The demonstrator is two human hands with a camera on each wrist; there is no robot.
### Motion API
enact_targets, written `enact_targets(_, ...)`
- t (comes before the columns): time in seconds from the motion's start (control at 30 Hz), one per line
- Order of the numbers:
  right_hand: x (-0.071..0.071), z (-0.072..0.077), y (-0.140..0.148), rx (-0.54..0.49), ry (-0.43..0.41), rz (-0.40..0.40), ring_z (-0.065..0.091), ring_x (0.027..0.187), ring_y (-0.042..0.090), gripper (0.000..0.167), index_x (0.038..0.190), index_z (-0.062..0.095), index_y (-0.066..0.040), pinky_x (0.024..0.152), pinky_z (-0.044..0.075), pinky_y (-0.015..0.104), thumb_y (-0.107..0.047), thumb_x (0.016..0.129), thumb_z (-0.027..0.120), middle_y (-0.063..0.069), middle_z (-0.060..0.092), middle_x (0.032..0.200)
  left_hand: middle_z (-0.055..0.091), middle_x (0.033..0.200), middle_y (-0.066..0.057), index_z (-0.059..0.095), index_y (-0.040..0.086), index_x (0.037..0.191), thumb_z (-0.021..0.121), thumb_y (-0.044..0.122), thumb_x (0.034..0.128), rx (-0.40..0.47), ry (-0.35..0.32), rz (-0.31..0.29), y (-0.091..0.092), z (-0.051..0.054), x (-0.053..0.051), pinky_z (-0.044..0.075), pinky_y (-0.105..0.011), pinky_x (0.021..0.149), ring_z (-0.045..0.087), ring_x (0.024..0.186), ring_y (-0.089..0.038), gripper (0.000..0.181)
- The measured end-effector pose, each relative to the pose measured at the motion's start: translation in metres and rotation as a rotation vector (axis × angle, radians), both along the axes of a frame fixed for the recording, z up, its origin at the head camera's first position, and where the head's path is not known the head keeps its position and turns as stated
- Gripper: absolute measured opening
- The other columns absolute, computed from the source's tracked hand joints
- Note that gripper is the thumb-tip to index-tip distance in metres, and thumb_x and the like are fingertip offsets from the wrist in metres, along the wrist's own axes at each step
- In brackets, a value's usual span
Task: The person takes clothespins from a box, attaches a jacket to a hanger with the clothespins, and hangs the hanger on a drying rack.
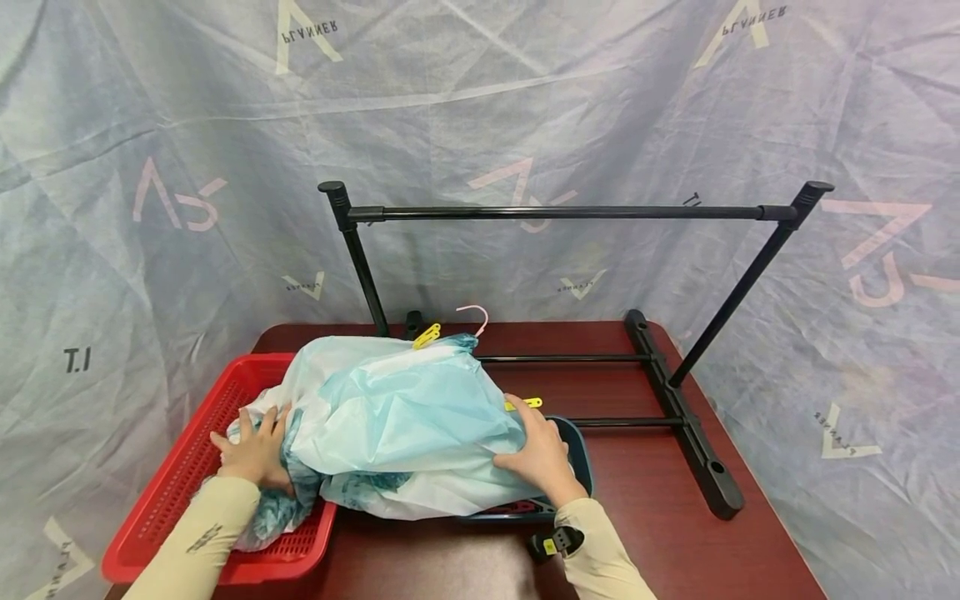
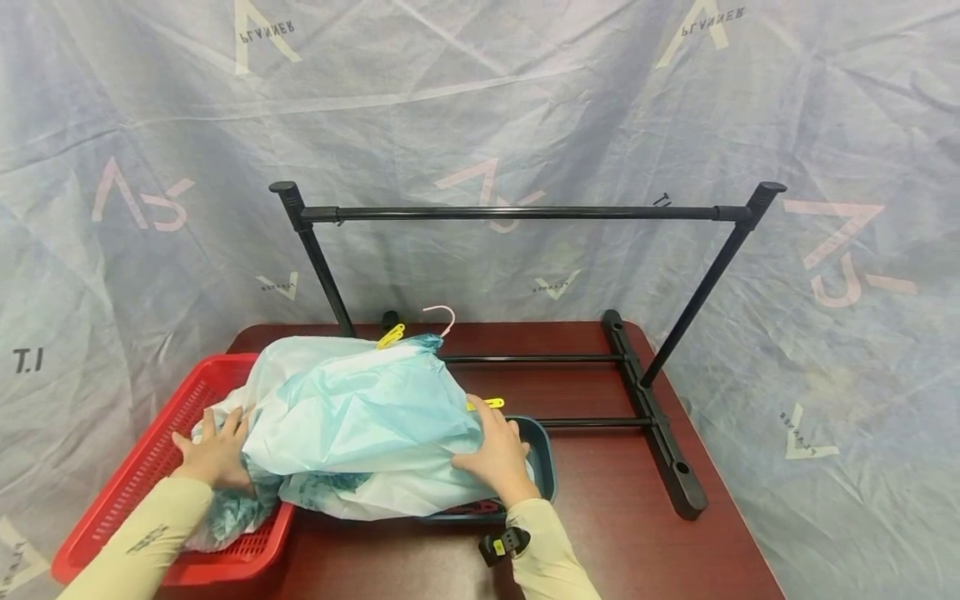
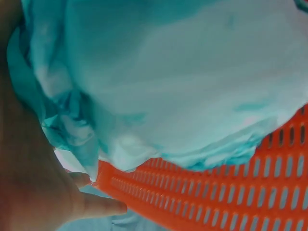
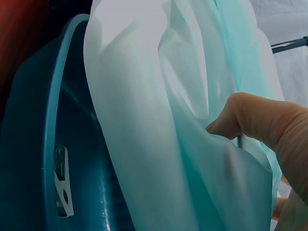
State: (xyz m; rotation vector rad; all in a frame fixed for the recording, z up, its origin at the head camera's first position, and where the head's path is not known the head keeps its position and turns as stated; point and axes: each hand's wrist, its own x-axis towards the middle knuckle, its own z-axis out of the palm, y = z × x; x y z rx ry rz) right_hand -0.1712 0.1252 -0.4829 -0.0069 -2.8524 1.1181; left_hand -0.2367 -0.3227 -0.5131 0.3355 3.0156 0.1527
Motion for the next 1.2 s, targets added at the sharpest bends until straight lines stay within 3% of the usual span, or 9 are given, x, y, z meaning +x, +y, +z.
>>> enact_targets(0.17,0.001,-0.002,0.000,0.001,-0.016,0.009,0.049,0.111,0.036,0.090,0.148,0.046,-0.029,0.080,0.040,0.064,-0.023,0.067,0.087,0.009,0.053,0.142,0.023,0.149,-0.034,0.024,-0.006,0.149,0.096,0.044,0.0421,0.013,-0.017,0.006,-0.002,-0.008,-0.001,0.002,-0.091,0.084,0.005,0.134,-0.069,0.138)
enact_targets(0.67,0.003,-0.005,-0.001,-0.003,-0.029,0.007,0.050,0.111,0.038,0.090,0.147,0.047,-0.027,0.080,0.040,0.065,-0.023,0.066,0.088,0.011,0.053,0.141,0.022,0.150,-0.032,0.022,-0.003,0.150,0.097,0.041,0.0441,0.027,-0.030,0.010,-0.007,-0.019,-0.003,0.003,-0.091,0.087,0.003,0.135,-0.068,0.137)
enact_targets(0.83,0.003,-0.006,-0.001,-0.006,-0.028,0.007,0.050,0.111,0.038,0.090,0.147,0.047,-0.026,0.079,0.040,0.066,-0.022,0.066,0.088,0.011,0.053,0.141,0.020,0.152,-0.031,0.023,-0.003,0.150,0.097,0.040,0.0462,0.034,-0.054,0.031,-0.006,-0.021,-0.004,0.005,-0.090,0.087,0.003,0.137,-0.065,0.134)
enact_targets(0.97,0.004,-0.006,-0.001,-0.012,-0.032,0.007,0.050,0.111,0.038,0.090,0.147,0.047,-0.026,0.080,0.039,0.067,-0.022,0.067,0.088,0.012,0.052,0.142,0.017,0.152,-0.030,0.029,-0.009,0.146,0.098,0.030,0.0481,0.078,-0.084,0.058,-0.005,-0.023,-0.005,0.006,-0.091,0.086,0.001,0.137,-0.064,0.126)
enact_targets(1.2,0.005,-0.008,-0.001,-0.015,-0.032,0.010,0.050,0.110,0.036,0.089,0.146,0.048,-0.026,0.081,0.039,0.067,-0.021,0.066,0.088,0.011,0.052,0.142,0.002,0.143,-0.051,0.021,-0.010,0.143,0.095,0.011,0.0483,0.206,-0.126,0.122,0.000,-0.025,-0.004,0.003,-0.090,0.088,-0.002,0.135,-0.066,0.122)
